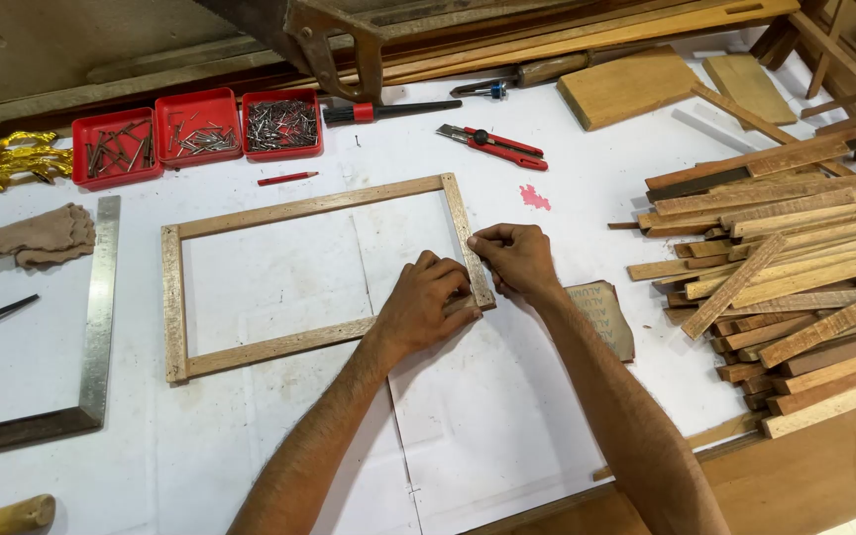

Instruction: The person works at a woodworking bench on a rectangular wooden frame. They measure the frame with a tape measure, mark positions, position a wooden crossbar across the frame, and hammer nails to fasten the crossbar in place.

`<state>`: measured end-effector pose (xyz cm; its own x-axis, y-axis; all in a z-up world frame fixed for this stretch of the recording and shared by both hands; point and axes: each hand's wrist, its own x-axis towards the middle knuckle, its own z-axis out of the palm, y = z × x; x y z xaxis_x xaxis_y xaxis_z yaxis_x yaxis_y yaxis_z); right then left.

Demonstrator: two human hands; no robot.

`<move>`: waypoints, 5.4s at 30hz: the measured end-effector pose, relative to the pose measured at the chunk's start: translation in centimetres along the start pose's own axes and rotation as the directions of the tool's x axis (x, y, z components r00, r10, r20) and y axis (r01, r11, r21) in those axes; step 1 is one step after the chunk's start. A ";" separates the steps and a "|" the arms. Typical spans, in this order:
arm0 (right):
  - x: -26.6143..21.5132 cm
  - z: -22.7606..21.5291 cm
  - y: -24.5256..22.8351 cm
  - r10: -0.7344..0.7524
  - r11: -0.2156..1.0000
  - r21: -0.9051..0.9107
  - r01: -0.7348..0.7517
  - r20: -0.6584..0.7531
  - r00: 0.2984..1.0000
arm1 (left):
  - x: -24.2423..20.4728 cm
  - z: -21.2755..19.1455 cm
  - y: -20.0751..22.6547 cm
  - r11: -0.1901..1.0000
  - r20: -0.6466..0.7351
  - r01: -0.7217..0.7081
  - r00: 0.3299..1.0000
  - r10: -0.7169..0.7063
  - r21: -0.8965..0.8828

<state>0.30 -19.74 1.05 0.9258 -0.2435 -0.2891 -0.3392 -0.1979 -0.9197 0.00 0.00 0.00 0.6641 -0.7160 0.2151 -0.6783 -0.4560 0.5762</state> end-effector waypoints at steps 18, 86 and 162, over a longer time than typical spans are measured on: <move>-0.4 0.3 -0.8 0.036 0.999 -0.005 -0.036 -0.005 0.999 | 0.0 0.5 0.0 0.997 -0.048 0.018 0.999 -0.014 0.073; -10.6 55.9 -14.0 -0.564 0.576 -0.143 0.805 0.644 0.518 | -43.6 -29.7 -23.6 0.741 -0.692 0.659 0.595 -0.409 0.128; -8.4 -4.6 -1.5 -0.393 0.606 -0.661 0.442 0.234 0.889 | -12.2 -8.7 -7.5 0.974 -0.188 0.177 0.961 -0.202 -0.142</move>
<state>-7.74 -21.73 6.03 0.9957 0.0832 0.0418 0.0929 -0.8554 -0.5095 -0.30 16.75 -0.10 0.8343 -0.4972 0.2384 -0.4985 -0.4953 0.7114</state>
